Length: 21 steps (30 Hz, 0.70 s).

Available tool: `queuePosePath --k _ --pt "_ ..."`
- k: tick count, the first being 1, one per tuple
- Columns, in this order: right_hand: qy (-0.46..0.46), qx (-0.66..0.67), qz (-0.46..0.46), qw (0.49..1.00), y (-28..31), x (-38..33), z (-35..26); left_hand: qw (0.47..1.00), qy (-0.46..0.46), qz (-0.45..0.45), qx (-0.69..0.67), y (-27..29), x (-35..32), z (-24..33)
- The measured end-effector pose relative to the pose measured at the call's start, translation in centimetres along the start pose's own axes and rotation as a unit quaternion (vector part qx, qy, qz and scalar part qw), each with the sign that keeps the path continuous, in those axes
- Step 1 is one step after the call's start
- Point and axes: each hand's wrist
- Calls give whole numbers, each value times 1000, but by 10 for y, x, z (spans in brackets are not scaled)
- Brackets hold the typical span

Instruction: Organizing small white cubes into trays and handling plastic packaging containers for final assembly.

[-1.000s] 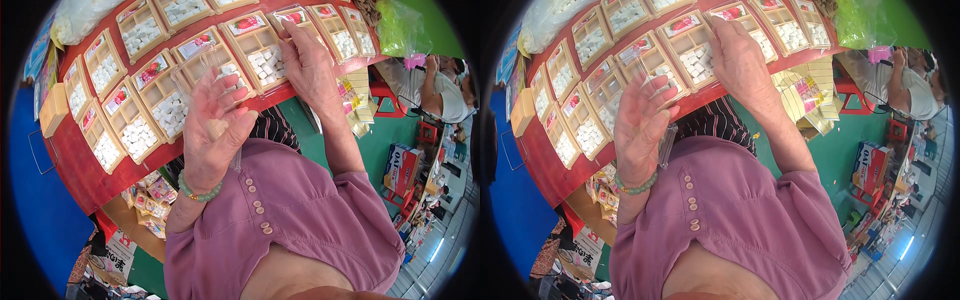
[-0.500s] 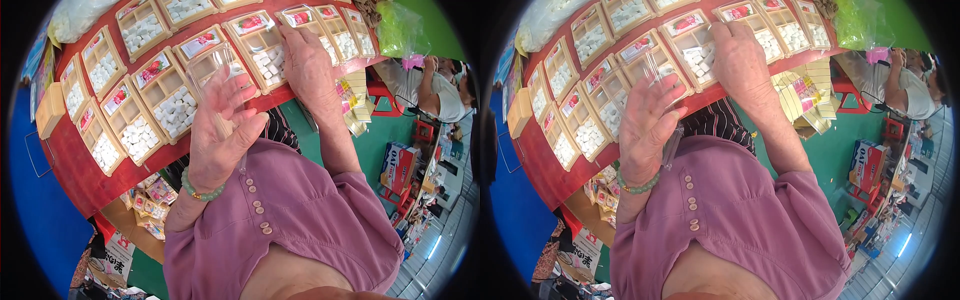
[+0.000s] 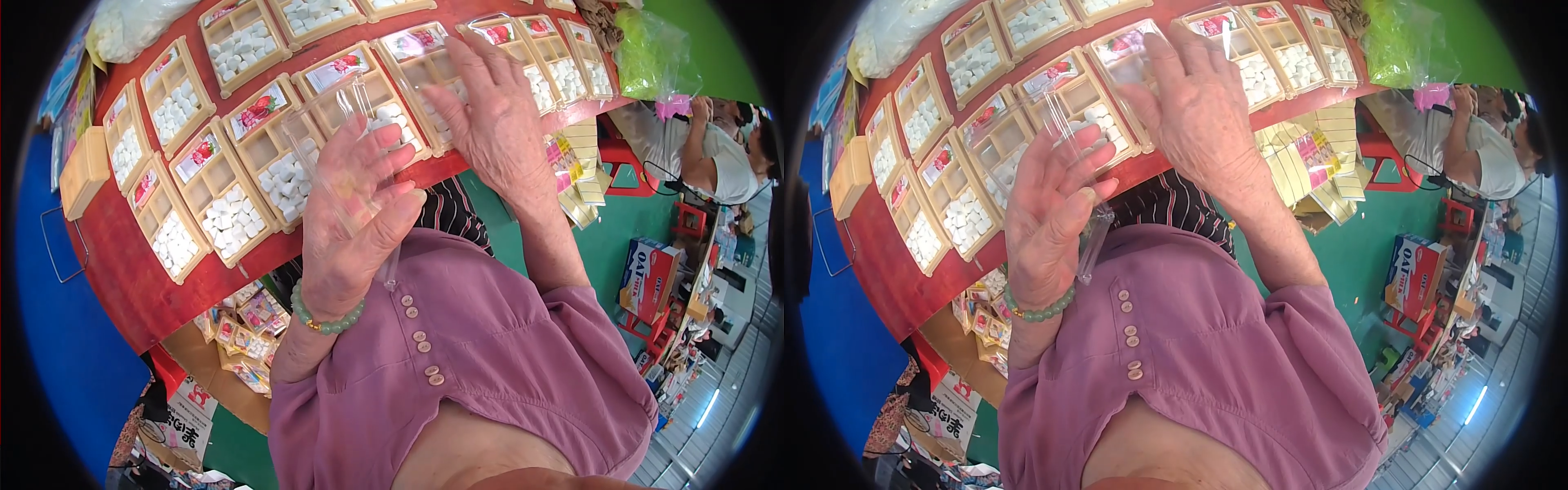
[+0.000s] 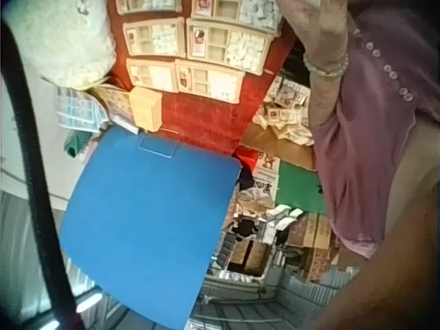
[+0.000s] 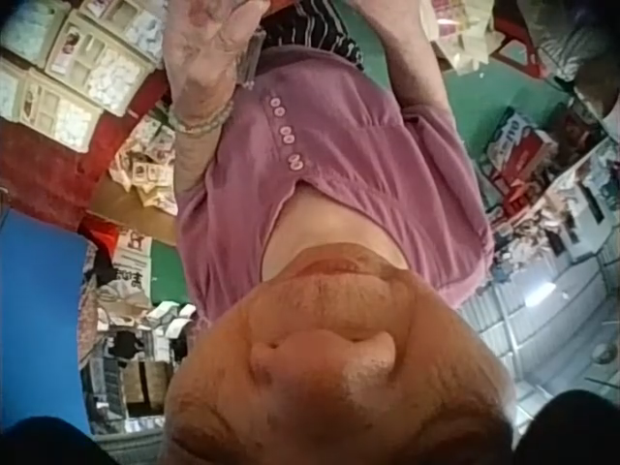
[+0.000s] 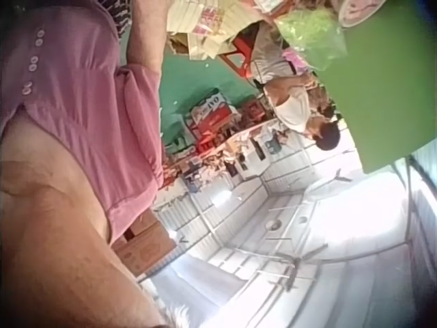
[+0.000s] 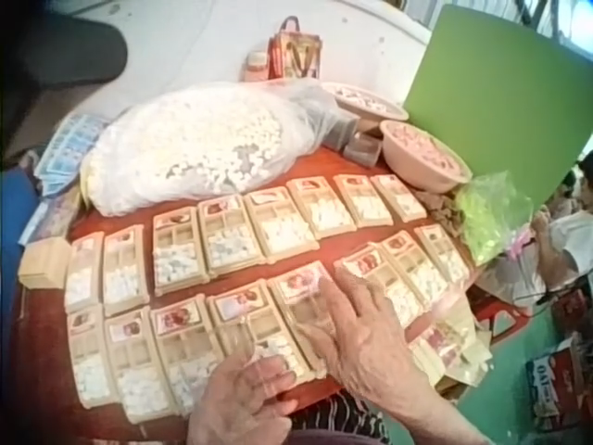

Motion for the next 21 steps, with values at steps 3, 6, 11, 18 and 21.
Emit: queuePosePath --k 3,6,11,18,21 --pt "11 -11 -43 999 -5 -4 -2 1000 -3 2 -1 0 -1 3" --pt "29 -34 -60 997 -13 -7 1 1000 11 10 -26 3 -2 3" --pt "14 -20 -59 998 -26 -8 4 1000 8 9 -26 3 -2 3" --pt "5 -69 -54 996 -33 -12 -3 995 -19 1 -98 9 -4 -3" --pt "7 -81 -64 995 -34 -12 -1 993 -19 9 -113 6 -3 -5"
Point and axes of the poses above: each hand's wrist, its own x-axis towards the middle knuckle, its own y-axis out of the back of the hand, z = x × y, and after that the axes turned 13 degrees about -y, right-handed
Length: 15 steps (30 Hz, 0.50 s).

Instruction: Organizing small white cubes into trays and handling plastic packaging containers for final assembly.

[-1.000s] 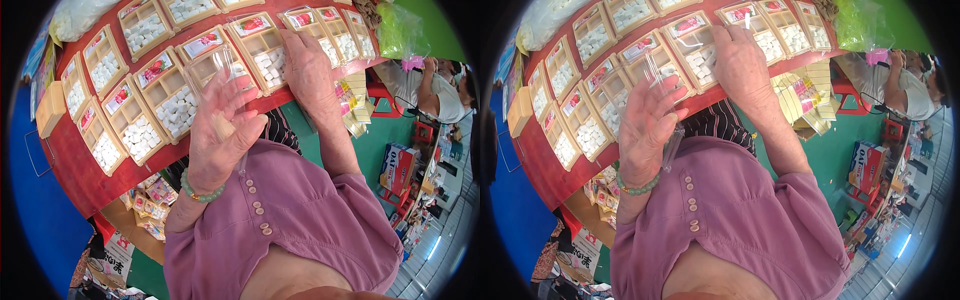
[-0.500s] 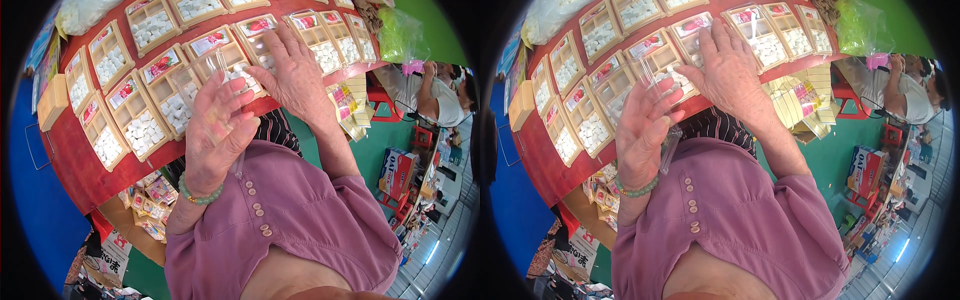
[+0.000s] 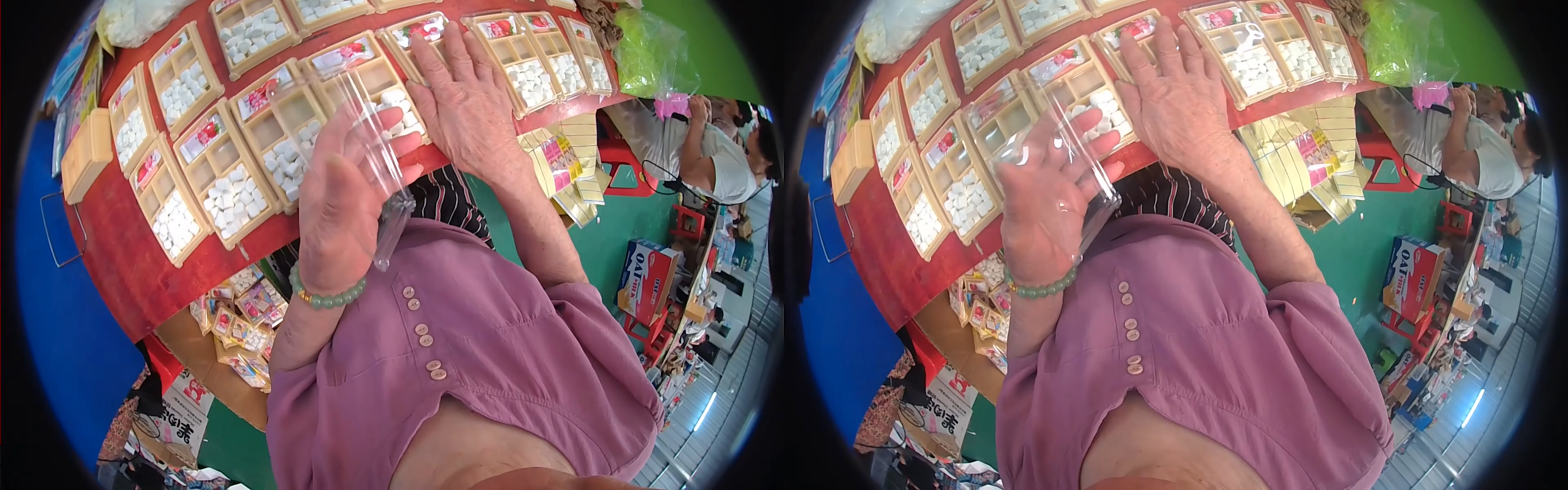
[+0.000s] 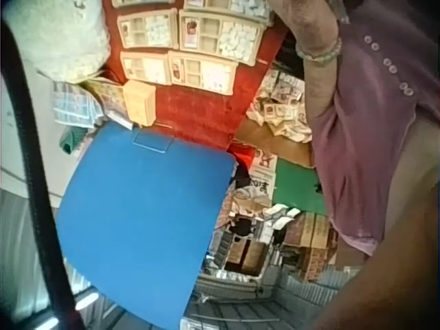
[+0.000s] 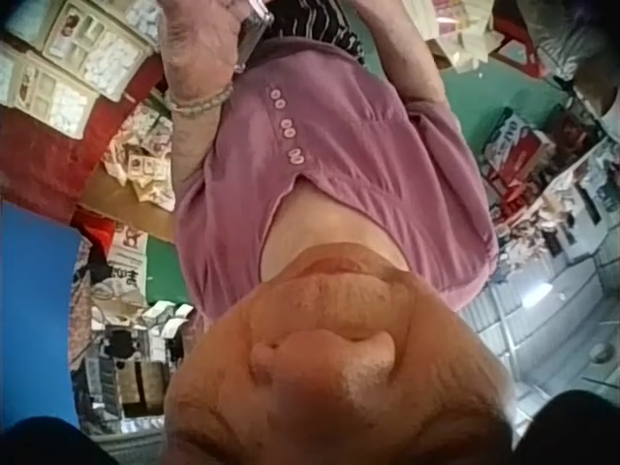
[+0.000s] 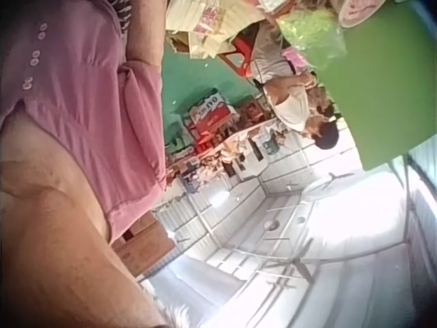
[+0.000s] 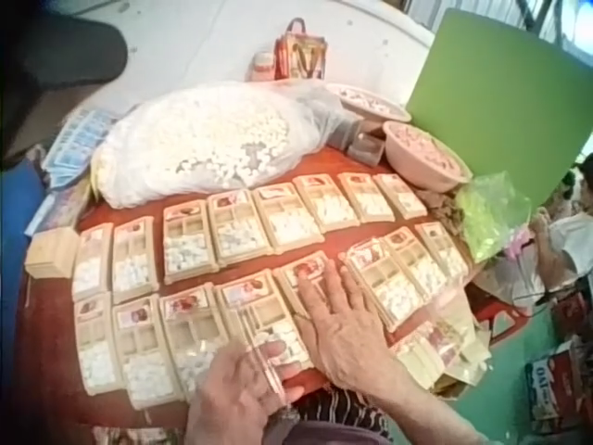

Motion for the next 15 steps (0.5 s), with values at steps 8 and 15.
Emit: queuePosePath --k 8,15 --pt "-17 98 -96 990 58 5 -17 999 4 27 -45 9 -2 -4" --pt "69 391 -106 912 88 -28 -43 995 -6 17 -95 8 -6 -4"
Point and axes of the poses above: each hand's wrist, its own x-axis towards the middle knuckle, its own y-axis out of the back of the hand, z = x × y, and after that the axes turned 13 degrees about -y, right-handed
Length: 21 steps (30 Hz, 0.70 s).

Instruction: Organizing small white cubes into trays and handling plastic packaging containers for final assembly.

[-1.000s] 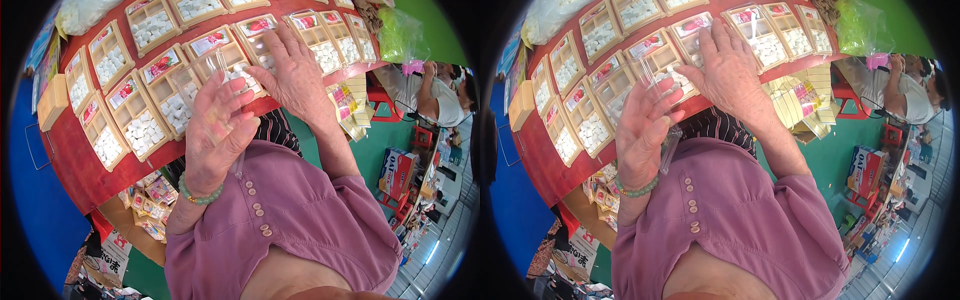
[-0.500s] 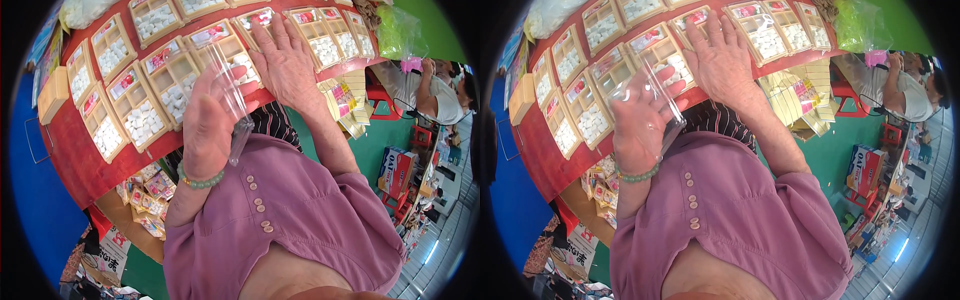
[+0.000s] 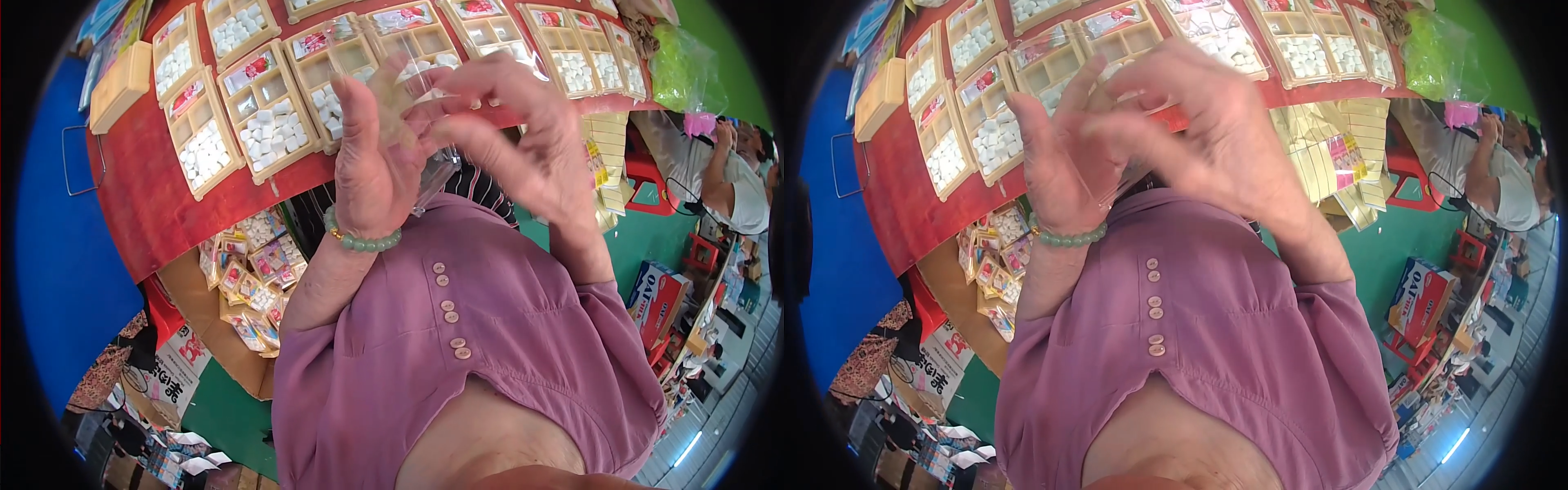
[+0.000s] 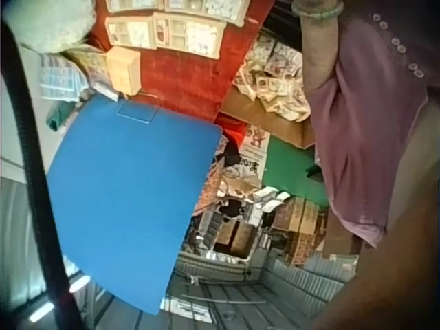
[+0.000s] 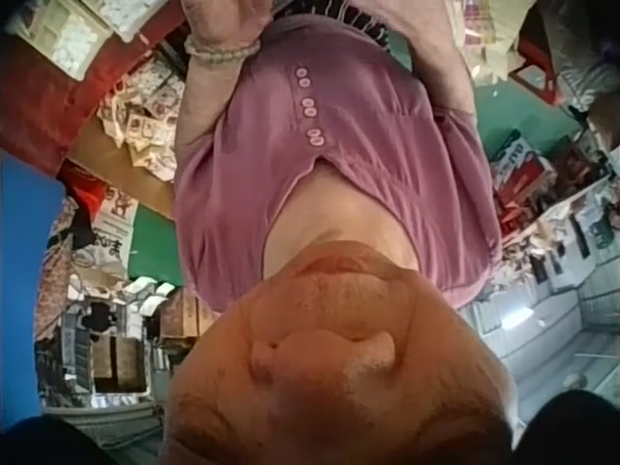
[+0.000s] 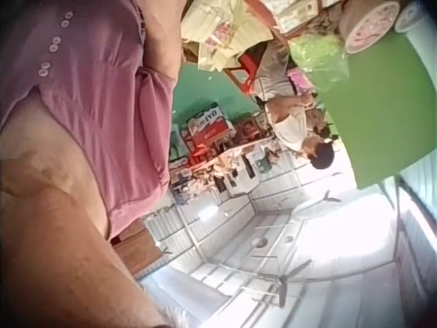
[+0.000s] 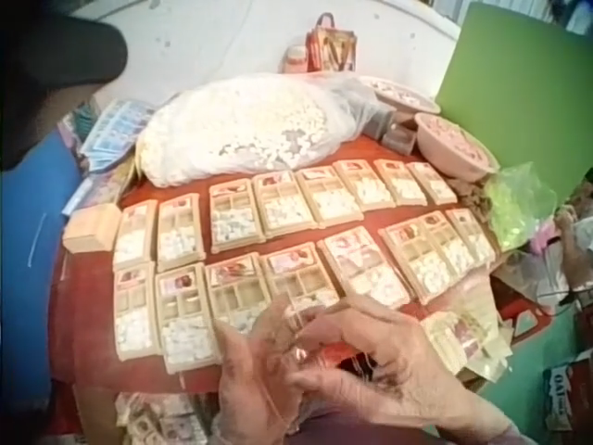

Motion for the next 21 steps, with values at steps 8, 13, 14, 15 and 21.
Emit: queuePosePath --k 8,13,14,15,21 --pt "-171 248 -211 930 -24 -10 -8 984 -49 -40 164 -13 -1 6" --pt "-232 430 -264 832 -30 -9 3 986 -61 -57 144 -10 0 5" --pt "-231 429 -263 833 -29 -8 4 985 -62 -64 144 -8 2 5" --pt "-230 423 -265 835 -28 -7 6 985 -62 -65 144 -8 3 4" --pt "-248 429 -258 829 -29 -6 5 989 -44 -34 137 -9 5 3"
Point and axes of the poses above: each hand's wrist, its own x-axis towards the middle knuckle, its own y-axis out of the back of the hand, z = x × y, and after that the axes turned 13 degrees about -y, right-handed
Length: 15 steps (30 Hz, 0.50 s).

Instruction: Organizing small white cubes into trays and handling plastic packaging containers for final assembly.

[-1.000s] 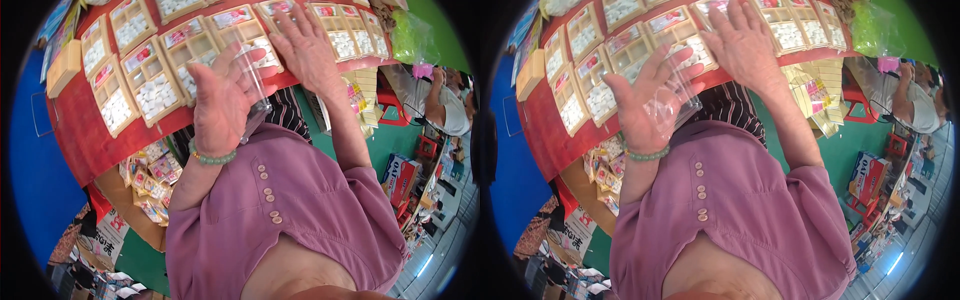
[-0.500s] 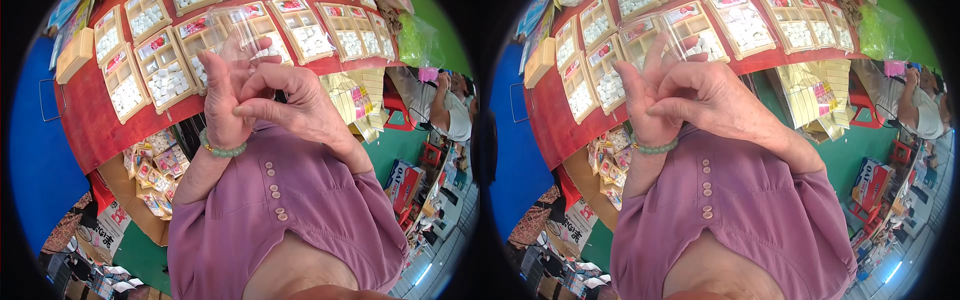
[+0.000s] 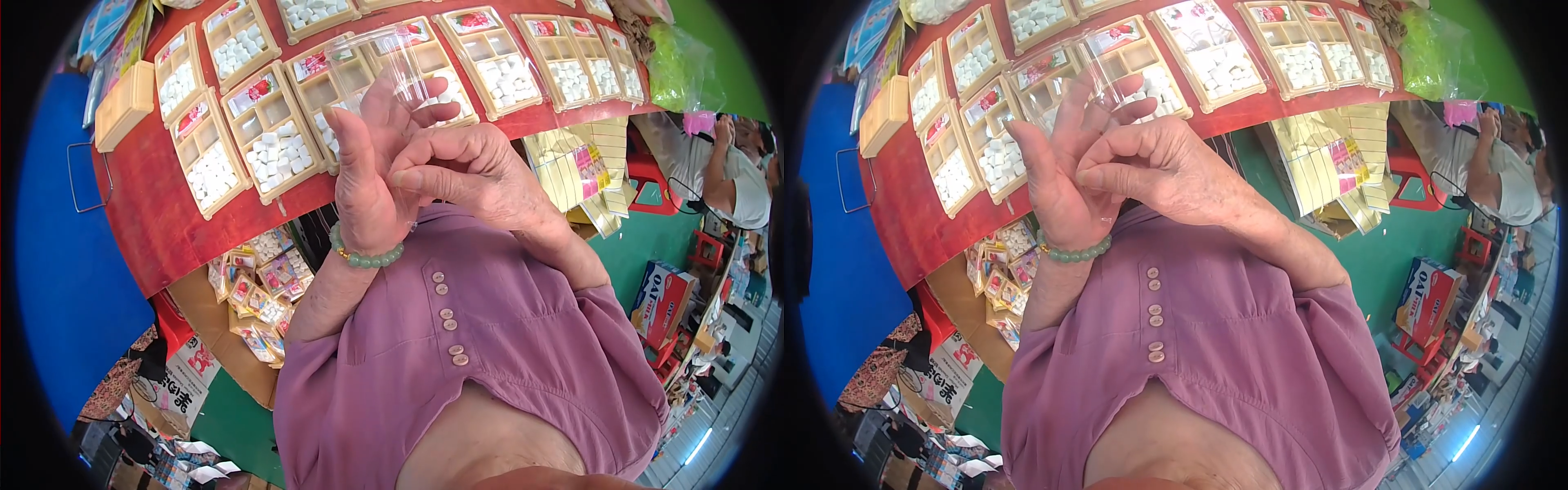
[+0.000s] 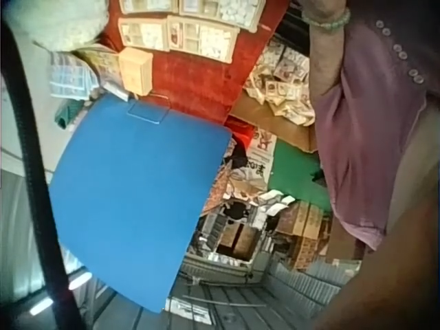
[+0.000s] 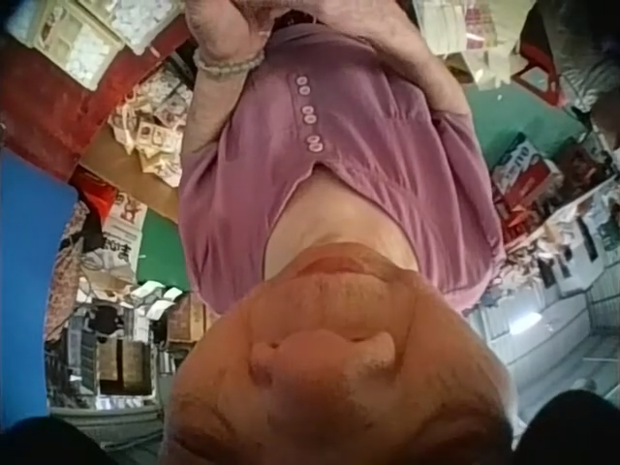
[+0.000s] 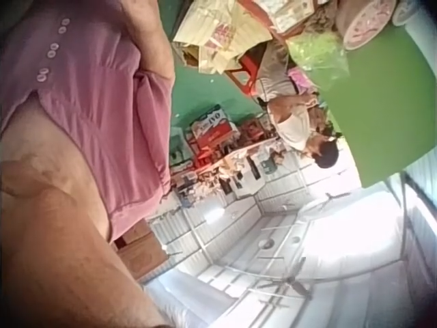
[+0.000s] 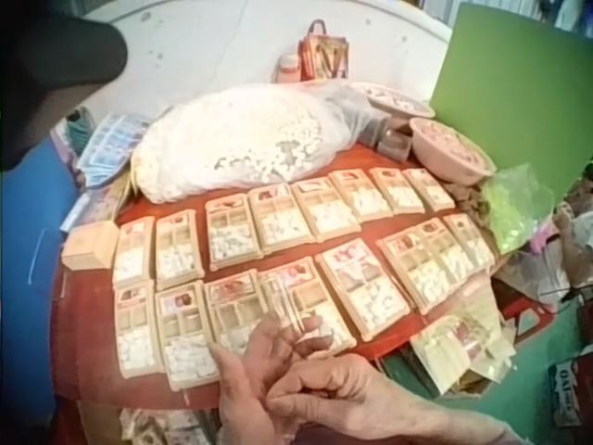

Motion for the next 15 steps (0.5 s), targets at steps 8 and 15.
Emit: queuePosePath --k 8,15 --pt "49 -162 50 984 -4 -2 -3 999 18 25 -34 1 4 -1" --pt "107 -267 100 952 -5 -2 -3 999 8 24 -30 1 2 -2"
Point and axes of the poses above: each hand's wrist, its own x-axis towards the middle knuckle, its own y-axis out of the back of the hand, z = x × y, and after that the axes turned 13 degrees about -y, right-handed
